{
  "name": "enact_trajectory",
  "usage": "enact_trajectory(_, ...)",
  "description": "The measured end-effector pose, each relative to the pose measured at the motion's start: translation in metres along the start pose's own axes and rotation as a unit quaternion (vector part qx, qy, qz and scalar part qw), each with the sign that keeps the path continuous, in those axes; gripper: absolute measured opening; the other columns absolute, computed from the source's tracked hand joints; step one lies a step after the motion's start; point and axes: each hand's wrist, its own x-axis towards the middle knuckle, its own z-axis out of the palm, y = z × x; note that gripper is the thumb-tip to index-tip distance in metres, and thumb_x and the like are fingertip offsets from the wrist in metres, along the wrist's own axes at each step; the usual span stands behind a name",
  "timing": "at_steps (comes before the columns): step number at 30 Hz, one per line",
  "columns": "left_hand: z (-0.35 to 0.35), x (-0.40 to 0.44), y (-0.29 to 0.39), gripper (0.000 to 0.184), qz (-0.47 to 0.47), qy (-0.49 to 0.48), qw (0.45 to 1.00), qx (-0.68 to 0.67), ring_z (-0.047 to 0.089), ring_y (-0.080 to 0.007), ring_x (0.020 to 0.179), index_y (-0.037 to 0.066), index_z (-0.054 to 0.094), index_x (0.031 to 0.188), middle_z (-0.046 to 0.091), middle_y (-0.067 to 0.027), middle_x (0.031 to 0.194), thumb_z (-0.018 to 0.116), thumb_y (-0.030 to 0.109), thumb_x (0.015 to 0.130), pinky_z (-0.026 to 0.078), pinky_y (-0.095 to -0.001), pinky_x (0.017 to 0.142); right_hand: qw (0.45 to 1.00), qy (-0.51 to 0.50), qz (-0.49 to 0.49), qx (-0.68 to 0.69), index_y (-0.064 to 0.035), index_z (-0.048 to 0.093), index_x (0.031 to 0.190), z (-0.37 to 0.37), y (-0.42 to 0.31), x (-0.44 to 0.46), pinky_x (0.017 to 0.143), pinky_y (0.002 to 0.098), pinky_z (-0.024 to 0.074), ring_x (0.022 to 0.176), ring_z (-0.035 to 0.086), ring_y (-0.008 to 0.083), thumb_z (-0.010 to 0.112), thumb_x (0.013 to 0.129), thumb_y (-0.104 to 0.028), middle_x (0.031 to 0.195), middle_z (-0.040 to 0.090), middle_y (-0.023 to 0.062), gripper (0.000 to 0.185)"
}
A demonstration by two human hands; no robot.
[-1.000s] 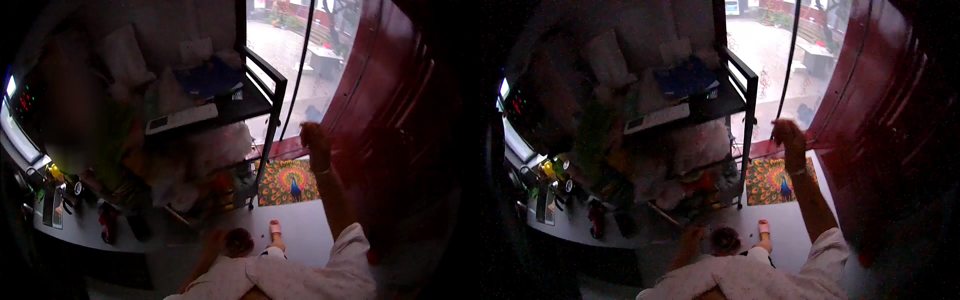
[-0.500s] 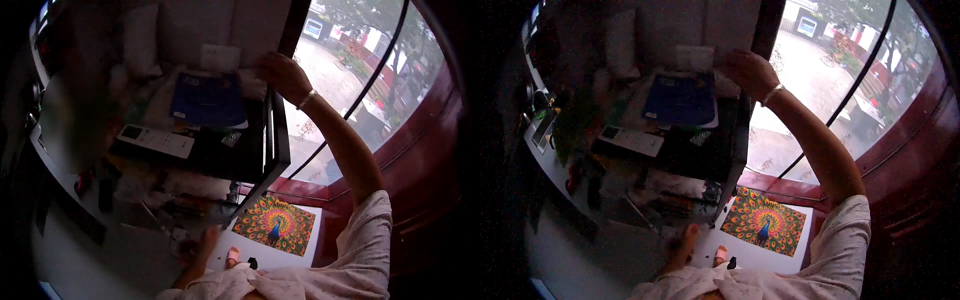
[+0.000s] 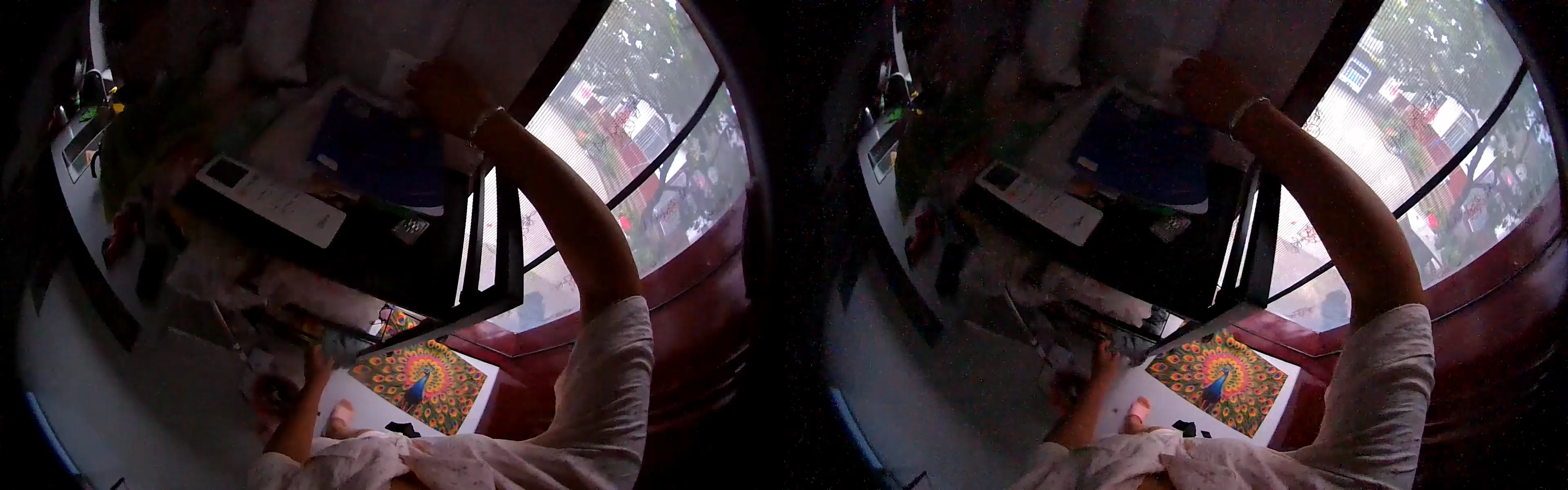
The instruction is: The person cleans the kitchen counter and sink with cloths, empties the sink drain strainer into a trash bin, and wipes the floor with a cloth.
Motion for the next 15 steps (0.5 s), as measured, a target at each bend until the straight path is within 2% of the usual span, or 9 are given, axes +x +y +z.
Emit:
enact_trajectory(1, -0.007, 0.0, 0.021, 0.054, -0.047, -0.008, 0.999, 0.015, 0.053, -0.0384, 0.117, -0.001, 0.055, 0.123, 0.054, -0.0232, 0.126, 0.073, 0.022, 0.078, 0.043, -0.0441, 0.099, 1.0, -0.026, 0.01, 0.007, -0.0093, 0.067, 0.086, -0.005, -0.002, 0.002, 0.093, 0.036, 0.0456, 0.102, 0.06, 0.0199, 0.063, 0.086, -0.02, 0.103, 0.063, 0.0046, 0.011)
enact_trajectory(2, -0.011, 0.0, 0.035, 0.055, -0.094, -0.017, 0.995, 0.032, 0.053, -0.0383, 0.117, -0.001, 0.055, 0.123, 0.054, -0.0235, 0.126, 0.073, 0.022, 0.077, 0.043, -0.0438, 0.1, 0.998, -0.044, -0.02, -0.027, -0.0104, 0.067, 0.085, -0.015, -0.003, 0.002, 0.094, 0.0346, 0.044, 0.103, 0.058, 0.0173, 0.063, 0.083, -0.018, 0.101, 0.061, 0.0034, 0.009)
enact_trajectory(3, -0.011, -0.001, 0.038, 0.058, -0.06, 0.0, 0.996, 0.062, 0.052, -0.0388, 0.117, -0.002, 0.054, 0.124, 0.053, -0.0241, 0.127, 0.074, 0.021, 0.075, 0.043, -0.0434, 0.1, 0.995, -0.062, -0.049, -0.059, -0.0116, 0.068, 0.085, -0.024, -0.004, 0.002, 0.095, 0.0333, 0.0424, 0.103, 0.056, 0.0147, 0.064, 0.081, -0.016, 0.098, 0.06, 0.0022, 0.008)
enact_trajectory(5, -0.006, 0.004, 0.021, 0.06, -0.07, -0.016, 0.997, 0.025, 0.052, -0.0402, 0.117, -0.002, 0.054, 0.126, 0.053, -0.0257, 0.128, 0.073, 0.018, 0.073, 0.043, -0.0429, 0.1, 0.994, -0.044, -0.055, -0.079, -0.0141, 0.067, 0.083, -0.028, -0.005, 0.003, 0.097, 0.0313, 0.0398, 0.102, 0.053, 0.0119, 0.064, 0.077, -0.016, 0.094, 0.056, 0.0005, 0.007)
enact_trajectory(7, -0.007, 0.002, 0.037, 0.064, -0.021, 0.022, 0.996, 0.084, 0.051, -0.0422, 0.118, -0.003, 0.051, 0.13, 0.054, -0.0273, 0.127, 0.071, 0.014, 0.072, 0.042, -0.0432, 0.101, 0.988, -0.128, -0.071, -0.043, -0.015, 0.069, 0.092, -0.033, -0.002, 0.006, 0.094, 0.0334, 0.042, 0.105, 0.054, 0.0137, 0.065, 0.078, -0.017, 0.101, 0.059, 0.0006, 0.015)
enact_trajectory(9, -0.011, 0.002, 0.043, 0.065, -0.034, 0.034, 0.997, 0.057, 0.049, -0.045, 0.12, -0.004, 0.049, 0.133, 0.052, -0.0296, 0.129, 0.068, 0.01, 0.072, 0.04, -0.0449, 0.103, 0.999, -0.033, -0.014, 0.014, -0.0171, 0.071, 0.105, -0.023, -0.002, -0.005, 0.09, 0.0362, 0.0449, 0.102, 0.058, 0.0191, 0.065, 0.082, -0.018, 0.108, 0.062, 0.0027, 0.025)
enact_trajectory(11, -0.014, 0.005, 0.053, 0.063, -0.039, 0.066, 0.994, 0.075, 0.049, -0.0466, 0.119, -0.005, 0.048, 0.132, 0.051, -0.0309, 0.13, 0.066, 0.01, 0.073, 0.041, -0.0466, 0.102, 0.991, -0.022, 0.032, 0.127, -0.0198, 0.069, 0.118, -0.045, 0.006, -0.011, 0.088, 0.0376, 0.0494, 0.1, 0.062, 0.0241, 0.063, 0.087, -0.017, 0.114, 0.065, 0.0058, 0.031)
enact_trajectory(13, -0.013, 0.007, 0.051, 0.064, -0.077, 0.061, 0.994, 0.055, 0.052, -0.0446, 0.114, -0.004, 0.046, 0.131, 0.05, -0.0283, 0.127, 0.069, 0.012, 0.073, 0.045, -0.045, 0.098, 0.974, 0.056, 0.075, 0.204, -0.0161, 0.067, 0.122, -0.056, 0.012, -0.038, 0.091, 0.0349, 0.0514, 0.106, 0.064, 0.0242, 0.059, 0.094, -0.016, 0.119, 0.066, 0.0071, 0.028)
enact_trajectory(15, -0.001, 0.009, 0.032, 0.066, -0.091, 0.066, 0.993, 0.039, 0.052, -0.0431, 0.115, -0.004, 0.045, 0.131, 0.049, -0.0271, 0.127, 0.073, 0.013, 0.073, 0.045, -0.0435, 0.098, 0.932, 0.117, 0.173, 0.298, -0.0195, 0.066, 0.123, -0.051, 0.028, -0.086, 0.094, 0.0352, 0.0517, 0.114, 0.061, 0.0232, 0.058, 0.096, -0.026, 0.126, 0.064, 0.0039, 0.029)
